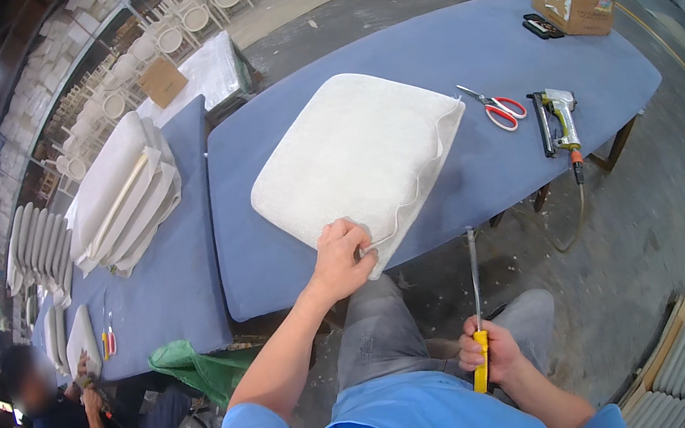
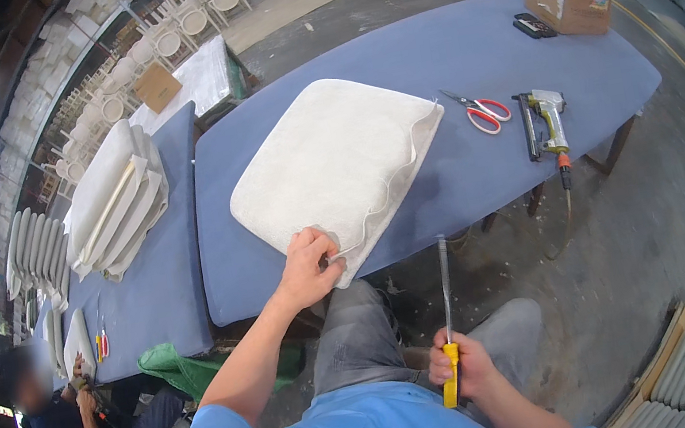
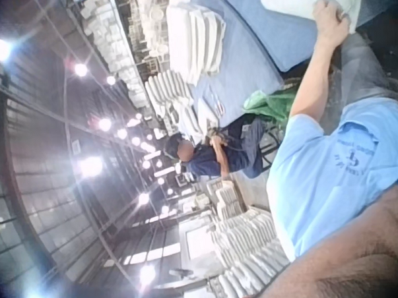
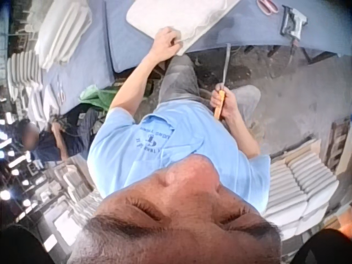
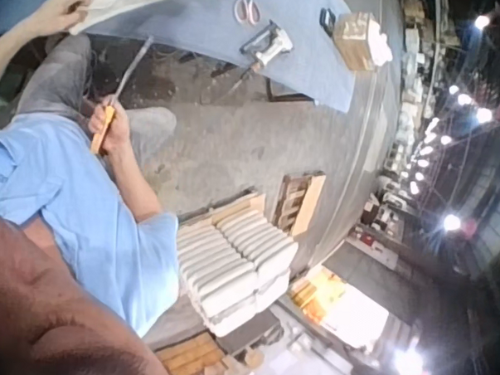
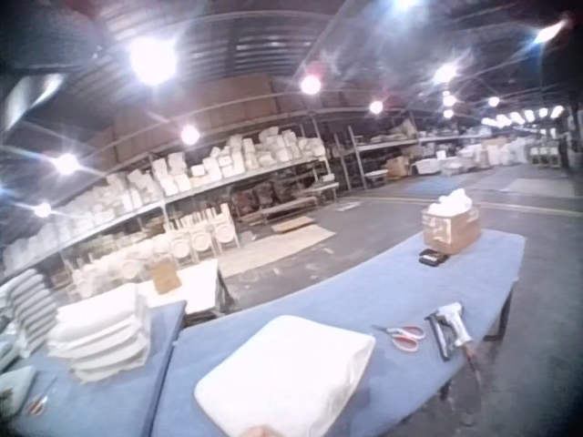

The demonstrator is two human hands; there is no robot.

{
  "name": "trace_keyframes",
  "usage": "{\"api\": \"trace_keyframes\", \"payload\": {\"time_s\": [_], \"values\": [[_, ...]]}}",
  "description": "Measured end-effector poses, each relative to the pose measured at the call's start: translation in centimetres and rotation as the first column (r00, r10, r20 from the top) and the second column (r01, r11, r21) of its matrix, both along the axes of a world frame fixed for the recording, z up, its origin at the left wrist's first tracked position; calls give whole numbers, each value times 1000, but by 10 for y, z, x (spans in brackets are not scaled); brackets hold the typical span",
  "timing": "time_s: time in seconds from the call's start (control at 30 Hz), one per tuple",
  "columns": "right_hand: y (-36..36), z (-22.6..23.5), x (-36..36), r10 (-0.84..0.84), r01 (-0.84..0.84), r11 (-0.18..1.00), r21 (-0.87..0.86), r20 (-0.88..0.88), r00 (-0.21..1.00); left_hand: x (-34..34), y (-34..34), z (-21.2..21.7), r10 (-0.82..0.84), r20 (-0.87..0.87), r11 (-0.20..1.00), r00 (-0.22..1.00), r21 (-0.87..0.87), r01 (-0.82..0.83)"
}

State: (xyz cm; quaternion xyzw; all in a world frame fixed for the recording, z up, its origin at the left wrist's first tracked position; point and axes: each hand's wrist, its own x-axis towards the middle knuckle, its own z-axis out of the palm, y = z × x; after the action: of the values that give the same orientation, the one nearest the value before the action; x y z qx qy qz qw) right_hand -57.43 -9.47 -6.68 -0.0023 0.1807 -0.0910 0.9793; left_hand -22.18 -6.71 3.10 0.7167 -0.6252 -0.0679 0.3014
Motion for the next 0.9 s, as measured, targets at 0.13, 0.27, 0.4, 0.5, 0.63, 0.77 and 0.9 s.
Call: {"api": "trace_keyframes", "payload": {"time_s": [0.13,0.27,0.4,0.5,0.63,0.77,0.9], "values": [[-6,3,18,-315,390,921,0,-591,743,-25,-12,8,90,153,995,984,37,-96],[-34,24,35,-140,131,990,-57,-199,970,-24,-21,4,-13,304,998,953,63,-6],[-11,43,33,-284,173,939,-298,-386,878,-11,-16,4,-24,199,996,980,85,8],[4,44,6,-320,13,845,-535,-486,813,-11,-14,5,-30,173,996,984,93,14],[7,51,-24,-329,-324,490,-810,-515,792,-16,-10,11,-37,259,995,965,101,11],[-8,54,-14,-496,-419,-265,-869,-250,831,-7,-13,6,-72,215,997,974,54,62],[-26,66,-2,-396,-532,-188,-825,-432,810,5,-12,-4,-109,100,994,989,-7,110]]}}
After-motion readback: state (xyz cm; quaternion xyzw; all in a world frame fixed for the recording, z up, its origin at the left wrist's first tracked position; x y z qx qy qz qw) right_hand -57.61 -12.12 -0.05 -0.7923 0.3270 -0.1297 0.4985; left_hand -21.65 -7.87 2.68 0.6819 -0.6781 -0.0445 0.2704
